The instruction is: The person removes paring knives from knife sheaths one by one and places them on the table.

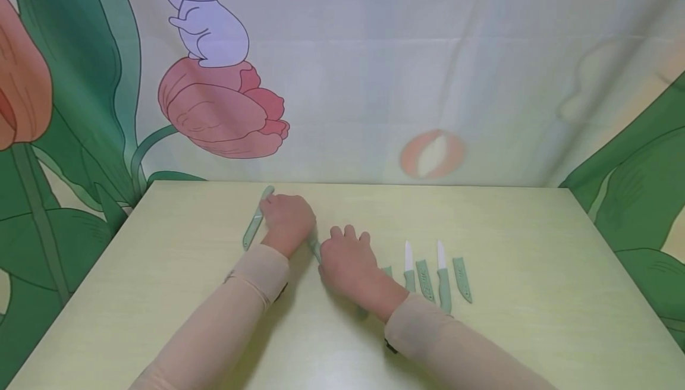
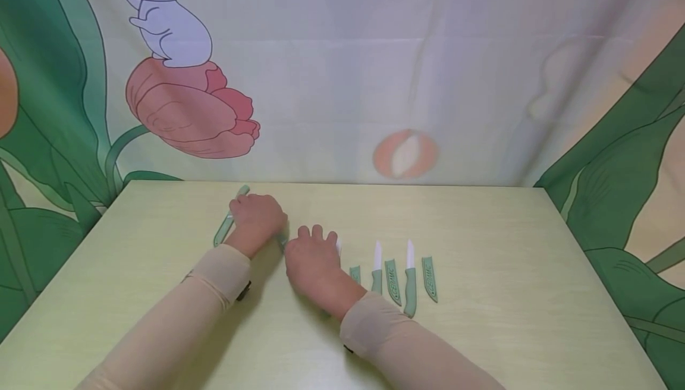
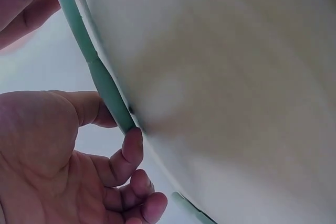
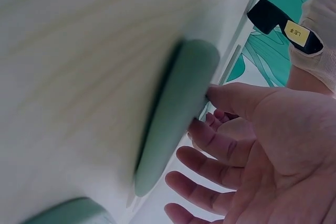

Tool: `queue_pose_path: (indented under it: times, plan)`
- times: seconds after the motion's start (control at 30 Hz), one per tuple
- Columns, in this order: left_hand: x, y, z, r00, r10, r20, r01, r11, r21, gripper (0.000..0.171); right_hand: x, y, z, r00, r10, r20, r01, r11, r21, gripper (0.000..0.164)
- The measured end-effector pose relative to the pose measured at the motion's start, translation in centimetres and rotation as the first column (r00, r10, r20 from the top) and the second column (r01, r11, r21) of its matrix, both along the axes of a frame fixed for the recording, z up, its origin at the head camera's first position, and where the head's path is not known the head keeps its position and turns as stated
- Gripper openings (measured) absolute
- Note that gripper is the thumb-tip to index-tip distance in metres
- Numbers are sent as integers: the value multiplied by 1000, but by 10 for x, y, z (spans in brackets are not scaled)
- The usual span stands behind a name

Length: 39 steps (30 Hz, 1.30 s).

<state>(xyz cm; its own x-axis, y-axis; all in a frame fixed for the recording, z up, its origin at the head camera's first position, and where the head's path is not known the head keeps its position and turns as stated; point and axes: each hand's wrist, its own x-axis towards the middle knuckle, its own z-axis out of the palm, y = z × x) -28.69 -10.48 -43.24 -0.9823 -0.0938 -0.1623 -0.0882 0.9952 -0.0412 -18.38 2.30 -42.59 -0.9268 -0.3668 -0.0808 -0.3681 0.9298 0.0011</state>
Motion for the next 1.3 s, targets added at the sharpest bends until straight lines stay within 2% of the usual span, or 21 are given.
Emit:
queue_pose_path:
  times: [0.17,0.43,0.57,0.7,0.83,0.97,1.17,1.3]
  plan:
    - [-1,-1,1,1000,4,-19,-4,1000,21,43,1,1,1,1000,-5,-19,5,1000,5,25]
    - [4,-2,13,996,22,-82,-17,998,68,42,0,6,7,999,-26,-40,25,999,-23,28]
    - [6,-3,19,994,56,-95,-44,991,125,45,1,9,11,999,-42,-34,41,998,-43,29]
    - [6,-5,23,993,87,-83,-68,974,214,47,0,14,14,997,-65,-30,63,996,-70,29]
    - [8,-9,31,994,95,-63,-69,939,336,45,1,20,18,996,-85,-14,83,990,-111,26]
    - [10,-14,36,993,112,-31,-86,887,454,44,1,29,22,996,-92,-15,89,985,-146,25]
    - [12,-17,36,993,121,16,-107,805,583,40,2,42,25,994,-102,-31,95,981,-168,24]
    - [12,-17,35,993,115,14,-97,761,642,39,3,48,26,993,-117,-26,110,975,-193,23]
